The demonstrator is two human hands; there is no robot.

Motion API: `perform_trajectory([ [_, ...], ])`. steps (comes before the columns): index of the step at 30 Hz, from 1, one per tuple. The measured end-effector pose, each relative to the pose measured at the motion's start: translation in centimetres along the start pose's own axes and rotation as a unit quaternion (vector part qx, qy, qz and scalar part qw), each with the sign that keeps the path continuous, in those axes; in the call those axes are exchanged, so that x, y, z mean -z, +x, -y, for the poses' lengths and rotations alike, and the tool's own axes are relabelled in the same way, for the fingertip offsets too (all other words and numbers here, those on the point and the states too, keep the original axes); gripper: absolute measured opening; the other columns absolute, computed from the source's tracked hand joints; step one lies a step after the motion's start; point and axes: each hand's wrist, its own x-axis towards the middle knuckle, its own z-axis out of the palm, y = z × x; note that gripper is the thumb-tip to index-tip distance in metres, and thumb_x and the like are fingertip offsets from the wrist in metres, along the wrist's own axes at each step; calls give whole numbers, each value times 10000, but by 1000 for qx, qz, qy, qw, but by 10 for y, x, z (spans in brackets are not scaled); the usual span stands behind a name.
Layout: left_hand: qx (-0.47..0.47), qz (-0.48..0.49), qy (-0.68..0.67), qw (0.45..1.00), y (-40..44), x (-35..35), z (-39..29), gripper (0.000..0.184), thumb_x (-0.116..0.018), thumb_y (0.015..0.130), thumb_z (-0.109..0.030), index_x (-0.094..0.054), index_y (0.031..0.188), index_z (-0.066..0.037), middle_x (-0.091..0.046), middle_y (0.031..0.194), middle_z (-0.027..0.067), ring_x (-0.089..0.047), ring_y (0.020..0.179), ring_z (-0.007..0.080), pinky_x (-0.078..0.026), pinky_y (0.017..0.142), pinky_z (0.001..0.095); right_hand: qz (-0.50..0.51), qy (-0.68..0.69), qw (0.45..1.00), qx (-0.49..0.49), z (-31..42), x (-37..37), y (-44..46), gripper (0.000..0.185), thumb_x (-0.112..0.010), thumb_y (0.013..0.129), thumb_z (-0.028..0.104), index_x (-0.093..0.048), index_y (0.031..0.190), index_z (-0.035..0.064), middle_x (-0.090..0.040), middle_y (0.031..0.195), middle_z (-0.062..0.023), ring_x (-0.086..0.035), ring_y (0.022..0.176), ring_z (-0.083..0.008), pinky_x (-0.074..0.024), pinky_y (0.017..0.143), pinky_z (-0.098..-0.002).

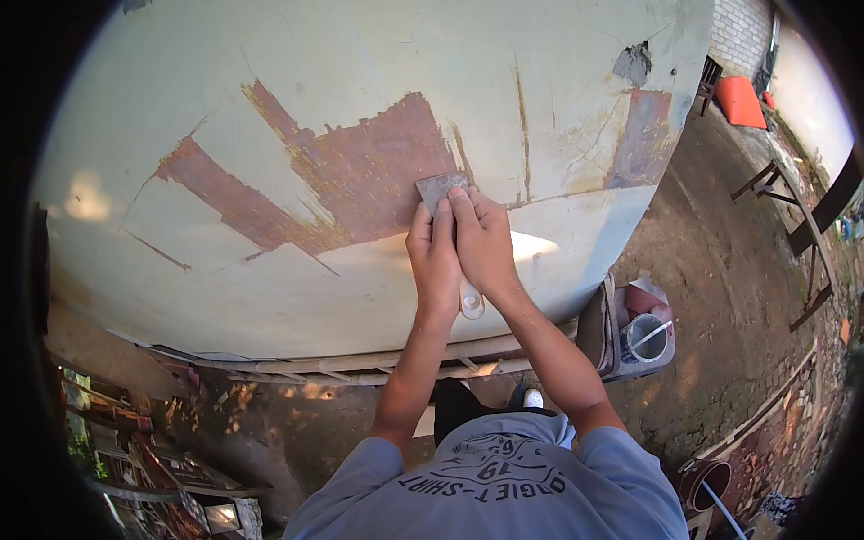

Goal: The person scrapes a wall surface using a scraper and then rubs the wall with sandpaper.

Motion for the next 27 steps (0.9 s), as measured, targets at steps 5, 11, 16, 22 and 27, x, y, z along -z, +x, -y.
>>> perform_trajectory([
  [5, -9, -35, 7, 999, -3, -7, 9, 215, -473, 1059, -195, -569, 944, -42, -569, 860, -20, -475, 807, 34, -431, 709, 219, 10, -43, 998, 34, -9, 5, 1, 328, -476, 1029, 197, -556, 789, -12, -522, 701, -2, -426, 662, -67, -399, 593, -274],
  [11, -2, -11, 6, 1000, 6, -4, -2, 213, -468, 1060, -197, -591, 1010, -31, -599, 918, -14, -498, 853, 40, -442, 757, 230, 14, -46, 999, 22, 12, 2, 9, 339, -487, 1025, 199, -555, 772, -16, -508, 659, 9, -441, 651, -64, -391, 574, -271],
  [16, -6, -22, -18, 1000, 6, -11, -6, 210, -474, 1057, -192, -589, 962, -43, -581, 898, -23, -483, 837, 39, -431, 739, 228, 13, -62, 998, 24, 17, 1, 8, 346, -487, 1024, 208, -573, 786, -27, -539, 660, -7, -455, 652, -65, -412, 583, -282],
  [22, 9, -59, 1, 998, -2, -10, 0, 241, -473, 1057, -204, -560, 908, -36, -535, 826, -27, -438, 778, 39, -407, 679, 234, 8, -66, 998, 24, 7, 2, 1, 353, -473, 1029, 212, -586, 799, -31, -548, 666, -5, -456, 651, -65, -410, 577, -275],
  [27, -7, -4, -19, 1000, 13, -10, -33, 242, -501, 1043, -172, -557, 877, -5, -554, 793, -7, -447, 760, 51, -411, 666, 244, 26, -37, 999, 7, 39, -7, 10, 342, -475, 1028, 197, -593, 803, -32, -550, 668, -6, -460, 652, -66, -412, 582, -277],
])
